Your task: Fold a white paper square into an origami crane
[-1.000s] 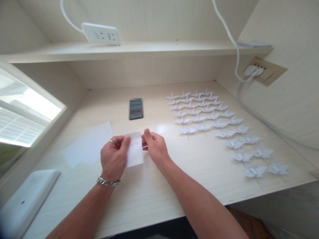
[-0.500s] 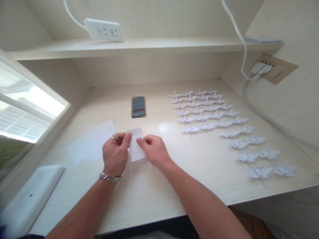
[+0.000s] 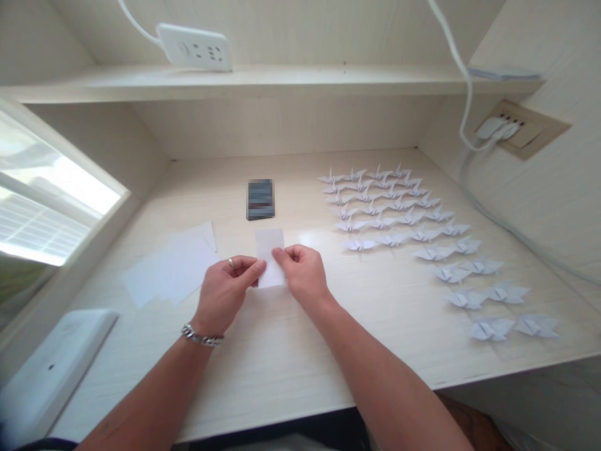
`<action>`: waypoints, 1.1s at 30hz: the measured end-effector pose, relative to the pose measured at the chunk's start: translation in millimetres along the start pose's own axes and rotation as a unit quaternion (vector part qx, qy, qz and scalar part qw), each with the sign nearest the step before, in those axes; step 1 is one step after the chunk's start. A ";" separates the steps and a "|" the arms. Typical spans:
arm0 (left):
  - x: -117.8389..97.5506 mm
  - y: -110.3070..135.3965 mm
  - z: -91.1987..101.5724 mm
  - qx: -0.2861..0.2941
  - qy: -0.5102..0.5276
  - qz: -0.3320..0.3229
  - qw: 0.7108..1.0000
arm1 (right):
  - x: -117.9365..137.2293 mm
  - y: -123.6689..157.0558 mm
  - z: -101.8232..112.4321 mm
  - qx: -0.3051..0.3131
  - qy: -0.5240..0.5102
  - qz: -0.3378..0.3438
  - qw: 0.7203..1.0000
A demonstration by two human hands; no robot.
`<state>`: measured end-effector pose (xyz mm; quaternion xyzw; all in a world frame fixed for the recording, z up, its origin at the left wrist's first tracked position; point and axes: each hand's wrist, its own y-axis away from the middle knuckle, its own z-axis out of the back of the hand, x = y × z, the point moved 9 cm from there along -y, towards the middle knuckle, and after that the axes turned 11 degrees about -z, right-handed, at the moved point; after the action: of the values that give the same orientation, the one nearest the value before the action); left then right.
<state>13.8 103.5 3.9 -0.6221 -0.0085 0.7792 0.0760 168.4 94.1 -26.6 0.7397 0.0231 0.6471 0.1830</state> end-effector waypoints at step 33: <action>12.7 -6.2 12.5 -0.054 0.028 -0.010 0.998 | -5.4 -3.0 -10.1 0.030 0.108 -0.013 0.994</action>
<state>-0.4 112.2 -4.9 -0.6468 -0.0548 0.7590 0.0502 158.3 97.8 -31.6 0.6704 0.0715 0.7197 0.1656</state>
